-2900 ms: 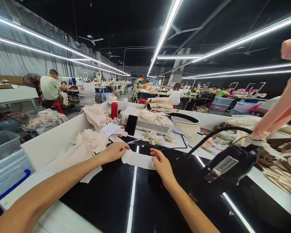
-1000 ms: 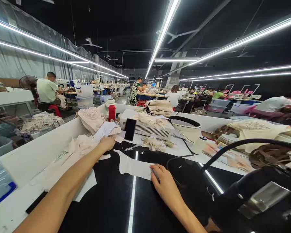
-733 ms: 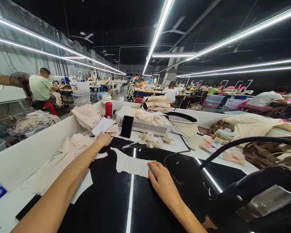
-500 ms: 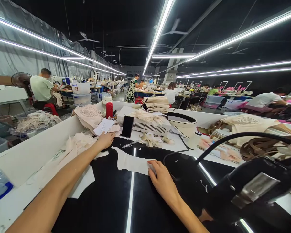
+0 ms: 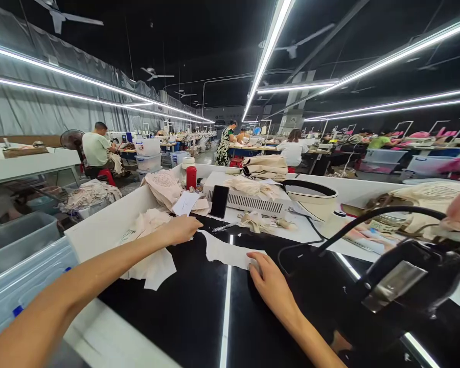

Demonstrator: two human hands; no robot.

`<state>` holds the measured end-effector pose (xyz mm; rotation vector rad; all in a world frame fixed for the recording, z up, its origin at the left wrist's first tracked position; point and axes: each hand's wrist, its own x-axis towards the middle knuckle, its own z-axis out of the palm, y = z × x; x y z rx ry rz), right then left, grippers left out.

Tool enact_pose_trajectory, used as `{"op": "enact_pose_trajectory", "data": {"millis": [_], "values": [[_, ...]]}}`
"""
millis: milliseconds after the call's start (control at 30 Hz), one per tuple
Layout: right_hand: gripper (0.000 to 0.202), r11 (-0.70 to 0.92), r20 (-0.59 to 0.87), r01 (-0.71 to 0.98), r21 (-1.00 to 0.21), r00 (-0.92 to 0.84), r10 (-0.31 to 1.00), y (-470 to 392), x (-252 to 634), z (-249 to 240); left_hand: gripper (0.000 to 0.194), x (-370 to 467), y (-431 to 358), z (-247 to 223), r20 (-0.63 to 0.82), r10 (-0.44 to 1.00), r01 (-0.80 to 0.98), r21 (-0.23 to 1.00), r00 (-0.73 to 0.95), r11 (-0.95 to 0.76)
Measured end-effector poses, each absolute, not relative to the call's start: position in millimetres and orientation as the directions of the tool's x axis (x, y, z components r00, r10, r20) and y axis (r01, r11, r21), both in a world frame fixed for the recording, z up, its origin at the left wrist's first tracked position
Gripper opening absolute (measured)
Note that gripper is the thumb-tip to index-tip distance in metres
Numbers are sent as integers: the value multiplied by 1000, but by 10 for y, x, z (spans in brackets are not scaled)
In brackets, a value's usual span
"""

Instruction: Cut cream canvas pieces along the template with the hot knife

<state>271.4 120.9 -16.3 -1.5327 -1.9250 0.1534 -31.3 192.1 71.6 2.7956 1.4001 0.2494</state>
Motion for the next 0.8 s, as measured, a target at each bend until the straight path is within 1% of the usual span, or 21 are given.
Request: {"op": "enact_pose_trajectory", "data": {"millis": [133,233,433,667,800], "values": [[39,291,424,848,-442,-88,901,1234,2701,-204,35,-94,1787,576,128,772,758,146,622,-635],[39,259,420,879,-399,-76,904,1245,2717,-238,41,141,1763,403,92,752,730,189,653,-657],[38,224,412,923,-313,-80,907,1232,2742,-297,58,229,1788,132,-13,771,753,222,637,-619],[41,259,433,922,-287,-116,894,1371,2762,-342,60,122,1950,116,-68,801,790,231,595,-568],[44,294,443,912,-286,-146,885,1424,2774,-347,63,168,1886,199,-36,820,799,252,572,-546]]}}
